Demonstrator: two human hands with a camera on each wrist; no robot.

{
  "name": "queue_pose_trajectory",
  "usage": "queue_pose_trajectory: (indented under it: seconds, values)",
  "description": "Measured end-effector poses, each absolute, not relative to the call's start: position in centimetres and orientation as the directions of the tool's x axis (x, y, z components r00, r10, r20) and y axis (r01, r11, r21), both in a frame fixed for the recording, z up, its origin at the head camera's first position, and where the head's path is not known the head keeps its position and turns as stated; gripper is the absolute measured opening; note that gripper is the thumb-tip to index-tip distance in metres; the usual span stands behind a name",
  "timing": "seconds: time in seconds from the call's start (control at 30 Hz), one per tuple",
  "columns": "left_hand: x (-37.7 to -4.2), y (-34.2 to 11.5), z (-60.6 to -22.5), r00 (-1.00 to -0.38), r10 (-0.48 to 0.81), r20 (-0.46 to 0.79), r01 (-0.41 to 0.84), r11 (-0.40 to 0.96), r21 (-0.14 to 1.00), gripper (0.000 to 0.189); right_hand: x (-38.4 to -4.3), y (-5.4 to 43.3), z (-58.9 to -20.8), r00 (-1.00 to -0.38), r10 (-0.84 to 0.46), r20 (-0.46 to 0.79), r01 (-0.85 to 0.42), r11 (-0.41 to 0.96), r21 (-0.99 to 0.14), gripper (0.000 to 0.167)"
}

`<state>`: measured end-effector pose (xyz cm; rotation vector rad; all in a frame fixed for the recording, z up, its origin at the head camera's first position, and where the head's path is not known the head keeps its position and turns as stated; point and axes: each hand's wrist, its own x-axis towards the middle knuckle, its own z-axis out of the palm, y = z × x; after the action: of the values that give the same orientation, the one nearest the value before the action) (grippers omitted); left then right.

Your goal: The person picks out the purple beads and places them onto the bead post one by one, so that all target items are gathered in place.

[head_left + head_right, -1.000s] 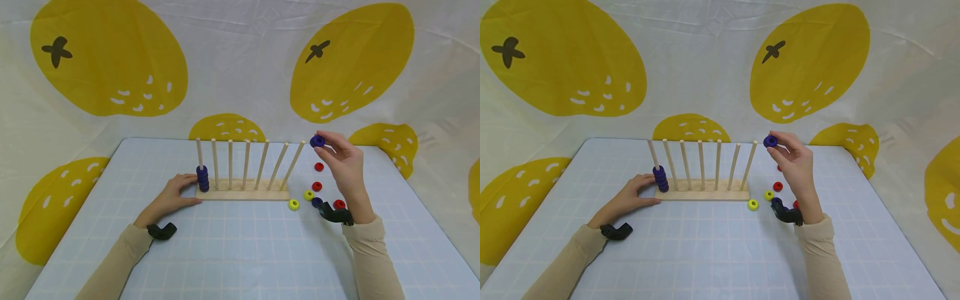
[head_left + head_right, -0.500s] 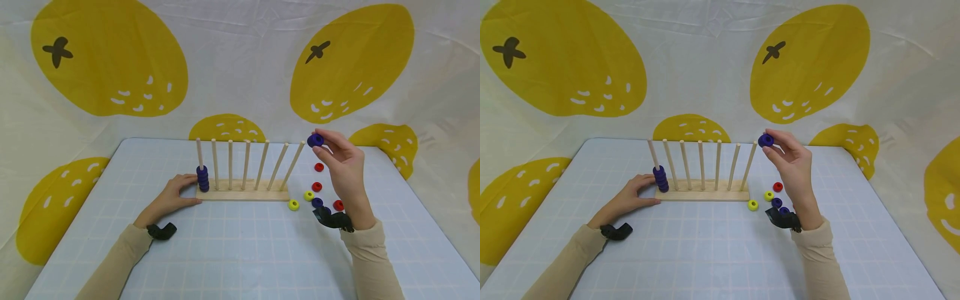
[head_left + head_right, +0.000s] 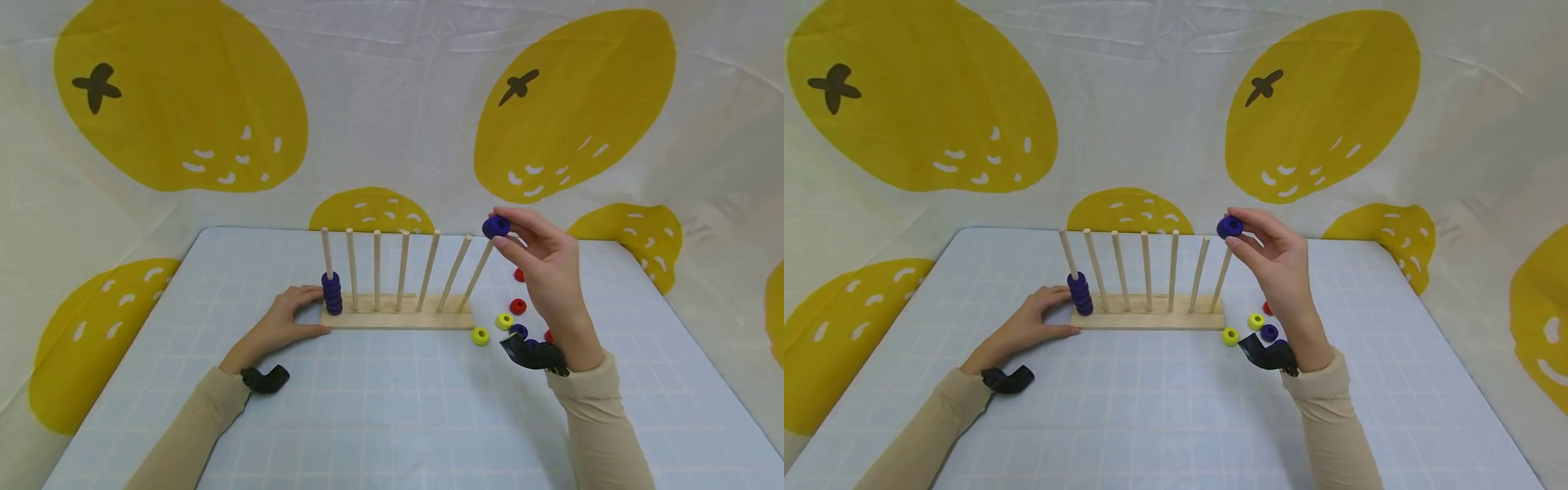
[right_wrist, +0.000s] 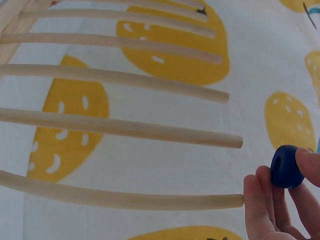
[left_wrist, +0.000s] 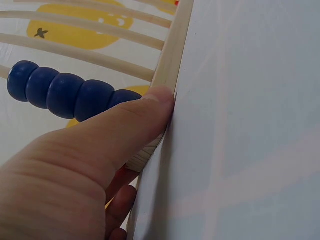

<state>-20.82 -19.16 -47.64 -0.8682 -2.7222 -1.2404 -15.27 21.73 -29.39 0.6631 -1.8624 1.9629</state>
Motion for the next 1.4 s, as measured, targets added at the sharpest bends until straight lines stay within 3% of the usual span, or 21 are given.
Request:
queue_pose_trajectory:
  seconds: [0.63, 1.4]
  values:
    - [-20.7, -19.1, -47.6, -0.835, 0.482, 0.266, 0.517, 0.52, 0.68, 0.069, -16.2, 18.9, -28.3, -0.846, -0.122, 0.519, -0.519, -0.032, -0.854, 0.034]
    - [-20.8, -19.2, -47.6, -0.834, 0.481, 0.27, 0.519, 0.518, 0.68, 0.069, -17.5, 15.3, -27.4, -0.818, -0.27, 0.508, -0.489, -0.139, -0.861, 0.034]
